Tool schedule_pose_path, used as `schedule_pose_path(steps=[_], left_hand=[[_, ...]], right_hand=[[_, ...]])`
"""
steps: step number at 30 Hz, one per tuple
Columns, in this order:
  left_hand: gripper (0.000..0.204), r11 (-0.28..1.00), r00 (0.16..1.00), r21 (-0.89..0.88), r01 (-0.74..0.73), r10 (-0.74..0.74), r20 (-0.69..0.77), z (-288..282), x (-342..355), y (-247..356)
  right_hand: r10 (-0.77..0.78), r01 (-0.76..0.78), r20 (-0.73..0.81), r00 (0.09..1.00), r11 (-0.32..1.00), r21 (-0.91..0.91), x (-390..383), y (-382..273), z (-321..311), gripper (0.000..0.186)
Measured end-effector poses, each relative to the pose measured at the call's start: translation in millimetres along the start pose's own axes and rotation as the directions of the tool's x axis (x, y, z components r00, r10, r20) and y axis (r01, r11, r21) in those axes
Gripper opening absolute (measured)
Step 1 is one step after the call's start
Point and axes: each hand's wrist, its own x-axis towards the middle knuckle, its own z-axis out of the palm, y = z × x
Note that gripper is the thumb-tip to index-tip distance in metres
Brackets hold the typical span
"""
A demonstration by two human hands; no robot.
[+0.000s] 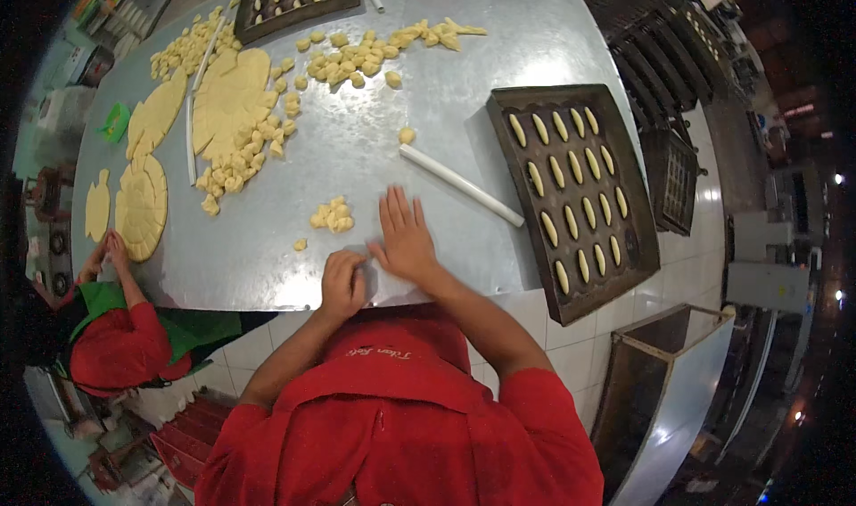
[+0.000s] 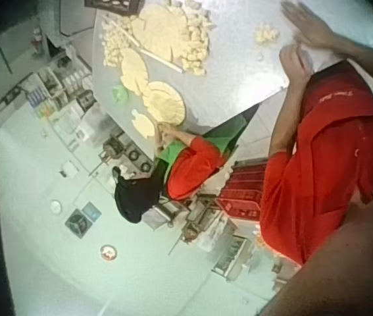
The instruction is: The person stacks a tray of shaped dough onto a rack, takes an empty tray, and shapes dough pieces by hand and with a roller before placing them onto the tray. The person then stacks the filled tray onto the rack and picks up another empty tray.
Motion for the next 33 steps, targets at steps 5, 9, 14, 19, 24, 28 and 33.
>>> schedule_pose_path(steps=[5,9,14,19,24,28,33], left_hand=[[0.023,0.987,0.987,-0.081,0.139,-0.144,-0.065,-17.2,-29.9,12.6],[0.022,0.986,0.988,-0.081,0.144,-0.148,-0.051,-20.8,-21.0,-0.6],[0.024,0.978,0.992,-0.169,0.121,-0.125,-0.009,-23.6,-22.8,-3.5],[0.024,0.963,0.984,-0.203,0.175,-0.180,-0.007,-38.9,-37.1,-5.8],[0.021,0.970,0.984,-0.167,0.175,-0.174,0.019,-36.8,-34.7,-7.0],[0.020,0.986,0.995,-0.140,0.095,-0.089,0.051,-35.5,-32.8,-13.0],[0.019,0.979,0.994,-0.170,0.114,-0.112,0.020,-35.6,-39.5,-13.2]], right_hand=[[-0.040,0.018,0.193,0.980,0.993,0.115,-86.4,-37.3,-27.4,0.084],[0.046,-0.045,0.075,0.996,0.999,-0.025,-0.8,-26.8,-18.6,0.082],[0.130,-0.152,-0.227,0.965,0.985,-0.080,62.5,10.5,-9.2,0.083],[0.103,-0.103,-0.001,0.995,0.993,0.062,-36.1,-41.0,-1.5,0.088],[0.153,-0.154,-0.062,0.986,0.988,-0.014,-5.7,-30.7,1.6,0.086],[0.195,-0.228,-0.368,0.909,0.972,-0.048,68.7,23.2,-10.5,0.069],[0.249,-0.183,-0.280,0.927,0.953,0.243,55.1,43.1,-49.2,0.027]])
